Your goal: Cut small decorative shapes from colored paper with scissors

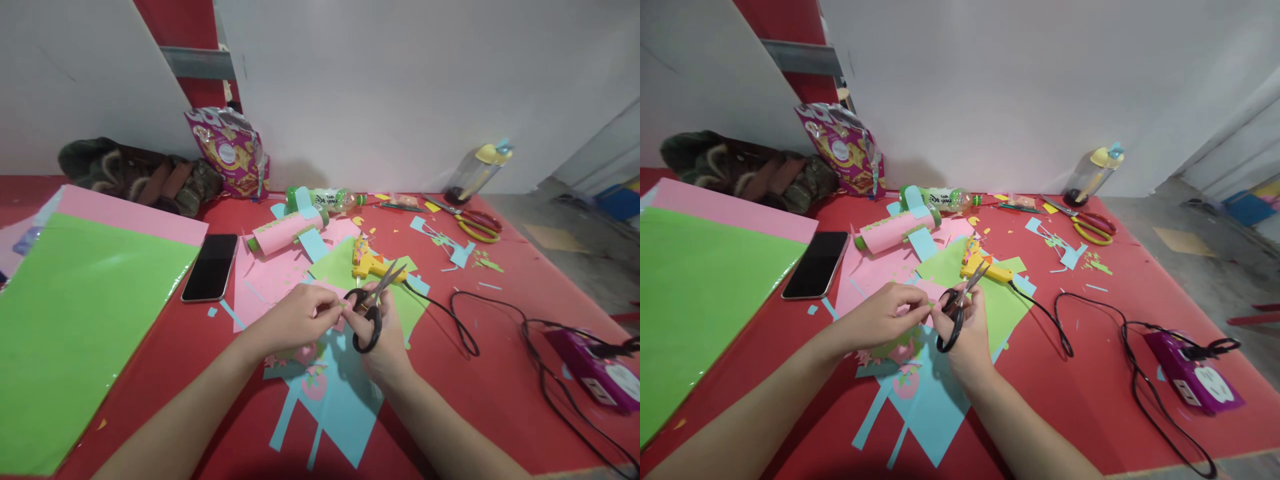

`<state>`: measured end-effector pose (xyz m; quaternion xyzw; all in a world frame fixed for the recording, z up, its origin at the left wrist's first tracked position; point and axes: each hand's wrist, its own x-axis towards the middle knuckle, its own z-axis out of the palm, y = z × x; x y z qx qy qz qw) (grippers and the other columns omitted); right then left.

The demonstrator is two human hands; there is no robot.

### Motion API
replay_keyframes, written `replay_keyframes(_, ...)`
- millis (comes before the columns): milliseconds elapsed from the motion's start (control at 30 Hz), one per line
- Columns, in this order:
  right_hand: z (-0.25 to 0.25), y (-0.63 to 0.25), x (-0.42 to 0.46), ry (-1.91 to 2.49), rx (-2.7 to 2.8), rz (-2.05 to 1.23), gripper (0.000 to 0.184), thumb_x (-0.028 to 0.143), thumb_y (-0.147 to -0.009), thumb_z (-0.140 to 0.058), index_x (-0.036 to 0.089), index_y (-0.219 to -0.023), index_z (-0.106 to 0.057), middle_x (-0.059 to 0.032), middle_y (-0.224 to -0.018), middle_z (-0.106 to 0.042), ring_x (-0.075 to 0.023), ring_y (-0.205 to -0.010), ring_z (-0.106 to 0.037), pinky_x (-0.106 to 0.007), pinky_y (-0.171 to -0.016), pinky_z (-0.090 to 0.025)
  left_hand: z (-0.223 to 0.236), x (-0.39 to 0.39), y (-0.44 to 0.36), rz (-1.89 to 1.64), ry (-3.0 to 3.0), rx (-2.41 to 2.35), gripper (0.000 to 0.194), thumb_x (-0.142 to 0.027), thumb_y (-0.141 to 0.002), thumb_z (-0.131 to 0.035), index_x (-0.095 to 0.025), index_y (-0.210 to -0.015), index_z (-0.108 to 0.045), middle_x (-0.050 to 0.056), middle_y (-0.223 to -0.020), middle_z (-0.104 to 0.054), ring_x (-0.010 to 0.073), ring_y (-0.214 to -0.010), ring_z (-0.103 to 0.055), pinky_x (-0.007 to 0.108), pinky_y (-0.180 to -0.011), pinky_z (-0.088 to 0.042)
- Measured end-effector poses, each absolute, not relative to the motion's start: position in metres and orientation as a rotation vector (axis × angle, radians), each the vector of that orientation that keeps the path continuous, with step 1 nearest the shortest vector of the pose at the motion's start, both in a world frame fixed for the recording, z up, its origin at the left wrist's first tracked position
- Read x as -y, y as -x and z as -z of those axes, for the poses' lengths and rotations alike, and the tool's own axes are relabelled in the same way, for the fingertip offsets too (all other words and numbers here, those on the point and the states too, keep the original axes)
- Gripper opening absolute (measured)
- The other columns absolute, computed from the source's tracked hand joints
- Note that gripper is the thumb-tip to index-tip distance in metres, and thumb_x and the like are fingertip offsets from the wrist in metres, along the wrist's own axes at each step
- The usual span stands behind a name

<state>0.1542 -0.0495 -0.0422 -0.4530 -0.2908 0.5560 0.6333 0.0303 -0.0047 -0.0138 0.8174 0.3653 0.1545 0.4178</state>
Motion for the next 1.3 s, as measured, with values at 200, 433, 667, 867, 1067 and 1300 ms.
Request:
replay_keyframes(200,0.042,-0.154,0.049,1.044,0.661,-1.287,0.035,0.01,-0.058,-0.062,0.023,-0.08,-0.039,0.0084,-0.06,-0.05,-0.0064,-0.052,-0.046,-0.018,-0.051,-0.035,0.013,0.005,-0.031,-0.426,-2.011,-0.922,0.023,-0.016,-0.074,-0.038,-0.014,-0.051,-0.036,-0.004,-0.051,-0.036,0.007,-0.051,-0.034,0.019,-0.05,-0.027)
replay_keyframes(433,0.042,-0.154,0.052,1.062,0.781,-1.361,0.029,0.008,-0.061,-0.056,0.022,-0.08,-0.038,0.0086,-0.057,-0.05,-0.0065,-0.051,-0.044,-0.018,-0.05,-0.033,0.009,-0.001,-0.022,-0.489,-1.94,-1.007,0.022,-0.015,-0.072,-0.038,-0.014,-0.05,-0.037,-0.005,-0.05,-0.034,0.0072,-0.051,-0.033,0.019,-0.049,-0.027)
replay_keyframes(667,0.044,-0.153,0.055,1.06,0.975,-1.58,0.025,0.022,-0.066,-0.059,0.021,-0.082,-0.04,0.007,-0.06,-0.044,-0.0077,-0.051,-0.044,-0.022,-0.052,-0.035,-0.001,-0.006,-0.011,-0.674,-1.781,-1.055,0.02,-0.017,-0.073,-0.04,-0.014,-0.053,-0.043,-0.004,-0.053,-0.042,0.007,-0.052,-0.039,0.018,-0.05,-0.031)
replay_keyframes(867,0.04,-0.152,0.056,0.99,1.108,-1.686,0.034,0.032,-0.064,-0.064,0.021,-0.082,-0.037,0.0052,-0.064,-0.043,-0.0082,-0.054,-0.04,-0.023,-0.051,-0.036,-0.002,-0.005,-0.011,-0.688,-1.779,-1.065,0.022,-0.016,-0.073,-0.04,-0.014,-0.051,-0.041,-0.005,-0.05,-0.037,0.0061,-0.05,-0.035,0.018,-0.048,-0.029)
replay_keyframes(1067,0.034,-0.154,0.057,0.968,1.135,-1.725,0.039,0.039,-0.063,-0.064,0.021,-0.082,-0.036,0.0053,-0.064,-0.042,-0.0079,-0.053,-0.038,-0.022,-0.049,-0.033,0.0,-0.004,-0.012,-0.619,-1.832,-0.995,0.022,-0.015,-0.073,-0.04,-0.014,-0.051,-0.04,-0.005,-0.051,-0.036,0.0067,-0.051,-0.036,0.018,-0.049,-0.03)
replay_keyframes(1300,0.04,-0.154,0.057,0.923,1.115,-1.74,0.038,0.037,-0.063,-0.065,0.021,-0.081,-0.036,0.006,-0.062,-0.042,-0.0068,-0.049,-0.039,-0.022,-0.048,-0.031,-0.003,-0.003,-0.011,-0.54,-1.892,-0.992,0.022,-0.017,-0.074,-0.039,-0.014,-0.052,-0.041,-0.005,-0.051,-0.037,0.0071,-0.051,-0.037,0.019,-0.049,-0.03)
